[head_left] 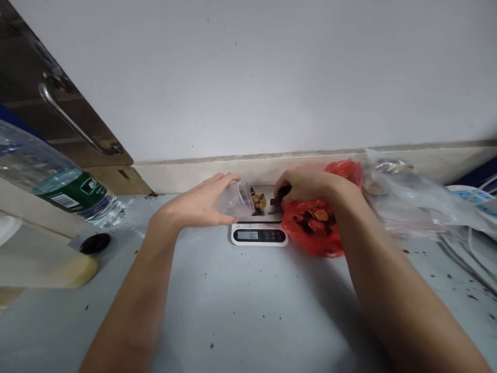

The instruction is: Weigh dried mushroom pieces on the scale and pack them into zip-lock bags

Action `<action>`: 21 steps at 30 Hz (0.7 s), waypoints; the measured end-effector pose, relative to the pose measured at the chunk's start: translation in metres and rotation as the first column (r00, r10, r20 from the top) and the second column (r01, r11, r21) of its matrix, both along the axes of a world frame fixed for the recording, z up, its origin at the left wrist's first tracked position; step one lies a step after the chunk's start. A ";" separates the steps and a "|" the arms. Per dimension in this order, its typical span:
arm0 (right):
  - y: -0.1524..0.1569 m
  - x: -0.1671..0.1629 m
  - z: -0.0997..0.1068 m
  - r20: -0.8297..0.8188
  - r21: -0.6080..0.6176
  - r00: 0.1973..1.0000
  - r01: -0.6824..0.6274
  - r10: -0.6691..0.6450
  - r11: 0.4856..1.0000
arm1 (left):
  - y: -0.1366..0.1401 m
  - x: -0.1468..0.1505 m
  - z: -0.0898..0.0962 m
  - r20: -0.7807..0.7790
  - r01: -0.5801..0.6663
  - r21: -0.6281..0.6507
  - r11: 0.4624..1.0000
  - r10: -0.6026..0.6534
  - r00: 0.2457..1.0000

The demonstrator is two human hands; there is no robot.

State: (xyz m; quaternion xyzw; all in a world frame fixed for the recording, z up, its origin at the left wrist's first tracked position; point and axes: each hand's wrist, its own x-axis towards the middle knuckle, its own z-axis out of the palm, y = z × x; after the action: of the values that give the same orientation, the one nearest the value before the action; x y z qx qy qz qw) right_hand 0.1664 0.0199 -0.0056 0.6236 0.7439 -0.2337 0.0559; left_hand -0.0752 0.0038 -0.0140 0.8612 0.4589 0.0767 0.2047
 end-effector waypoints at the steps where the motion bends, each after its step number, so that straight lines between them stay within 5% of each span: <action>1: -0.002 0.002 0.002 -0.009 0.014 1.000 0.002 -0.002 1.000 | 0.000 0.000 0.000 -0.001 0.000 -0.003 1.000 0.000 1.000; 7: -0.014 0.000 0.020 -0.143 0.252 0.986 -0.043 0.081 0.967 | 0.000 0.001 -0.001 0.005 -0.006 -0.036 0.999 0.007 1.000; 12: -0.021 -0.028 0.016 -0.096 0.408 0.977 -0.135 0.189 0.903 | -0.001 0.006 0.000 0.073 -0.007 -0.030 1.000 0.009 0.997; 14: -0.021 -0.037 0.010 -0.107 0.434 0.964 -0.175 0.244 0.884 | -0.001 0.006 0.000 0.106 -0.017 -0.030 0.999 0.020 0.994; 17: -0.017 -0.041 0.004 -0.330 0.419 0.887 -0.168 0.322 0.892 | 0.001 0.002 0.001 0.125 -0.045 -0.056 0.997 0.051 0.991; 19: -0.013 -0.039 0.003 -0.502 0.385 0.805 -0.120 0.316 0.915 | 0.001 -0.004 0.004 0.108 -0.084 -0.082 0.993 0.093 0.990; 21: -0.008 -0.034 0.002 -0.527 0.381 0.812 -0.038 0.251 0.924 | 0.001 -0.012 0.009 0.072 -0.146 -0.084 0.986 0.152 0.986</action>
State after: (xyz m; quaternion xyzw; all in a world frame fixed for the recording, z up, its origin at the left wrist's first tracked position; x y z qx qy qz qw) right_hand 0.1321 0.0121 -0.0032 0.4662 0.8020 -0.2659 -0.2621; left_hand -0.0874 0.0047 -0.0054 0.8121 0.5163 0.1074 0.2498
